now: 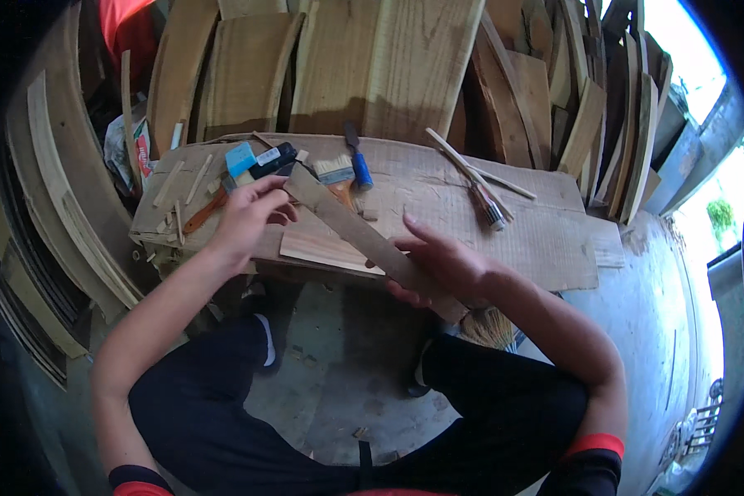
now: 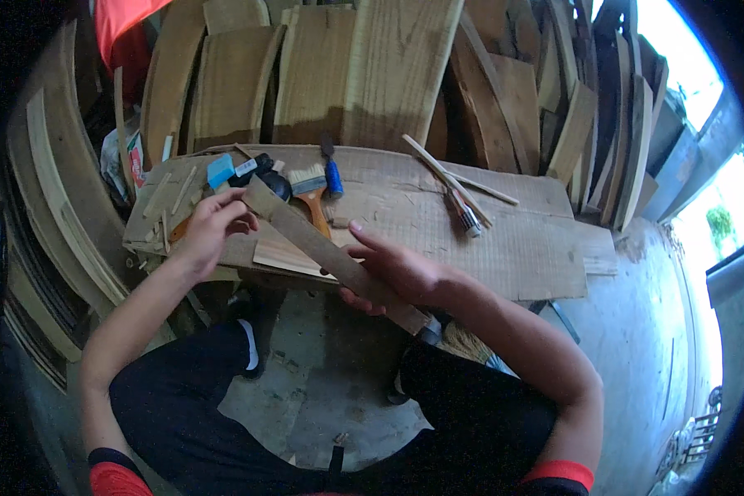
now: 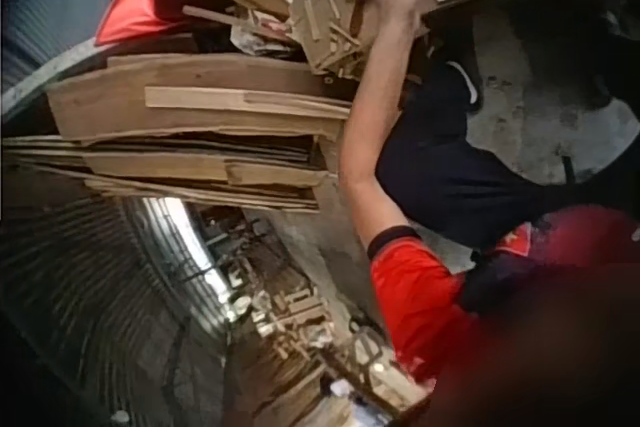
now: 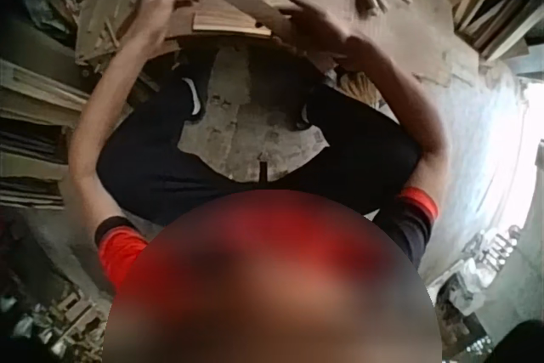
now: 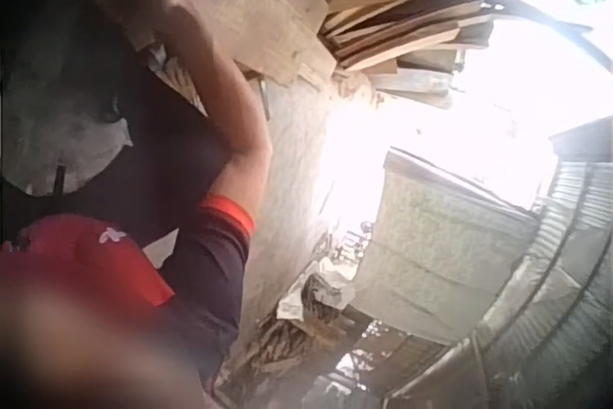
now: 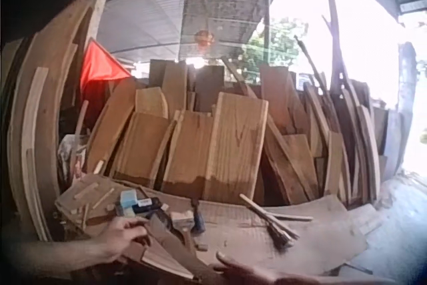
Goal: Using a chisel and marker to refine a joint and fit wooden pieces together.
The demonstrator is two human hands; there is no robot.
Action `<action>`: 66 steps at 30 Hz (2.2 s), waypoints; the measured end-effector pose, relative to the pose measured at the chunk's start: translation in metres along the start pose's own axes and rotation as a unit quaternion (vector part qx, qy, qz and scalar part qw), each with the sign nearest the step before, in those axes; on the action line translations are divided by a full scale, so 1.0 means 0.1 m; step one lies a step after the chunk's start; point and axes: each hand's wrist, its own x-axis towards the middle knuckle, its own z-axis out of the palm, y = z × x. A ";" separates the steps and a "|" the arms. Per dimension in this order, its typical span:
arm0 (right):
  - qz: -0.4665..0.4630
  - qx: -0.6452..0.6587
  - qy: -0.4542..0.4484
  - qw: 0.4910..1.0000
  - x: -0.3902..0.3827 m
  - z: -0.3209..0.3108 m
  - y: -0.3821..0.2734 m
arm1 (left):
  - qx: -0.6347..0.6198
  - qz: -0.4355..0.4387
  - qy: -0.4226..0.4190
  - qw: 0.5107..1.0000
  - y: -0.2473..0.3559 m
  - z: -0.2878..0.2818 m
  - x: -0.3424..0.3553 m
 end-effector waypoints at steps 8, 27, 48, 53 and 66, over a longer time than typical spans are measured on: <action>0.047 0.011 -0.080 0.996 0.11 -0.03 0.19 | -0.054 -0.055 -0.009 0.997 -0.08 0.07 -0.14; 0.177 -0.033 0.048 0.982 0.34 0.02 0.99 | -0.014 0.051 -0.004 0.999 -0.30 0.15 -0.15; 0.000 0.109 0.209 0.972 0.37 -0.13 0.89 | 0.243 -0.082 -0.414 0.873 -0.65 0.15 -0.42; -0.034 0.164 0.210 0.963 0.33 -0.49 0.92 | 0.322 -0.010 -0.417 0.850 -0.73 0.22 -0.39; 0.250 0.003 -0.116 0.961 0.42 -0.05 0.48 | -0.097 -0.087 -0.107 0.986 -0.47 0.14 -0.29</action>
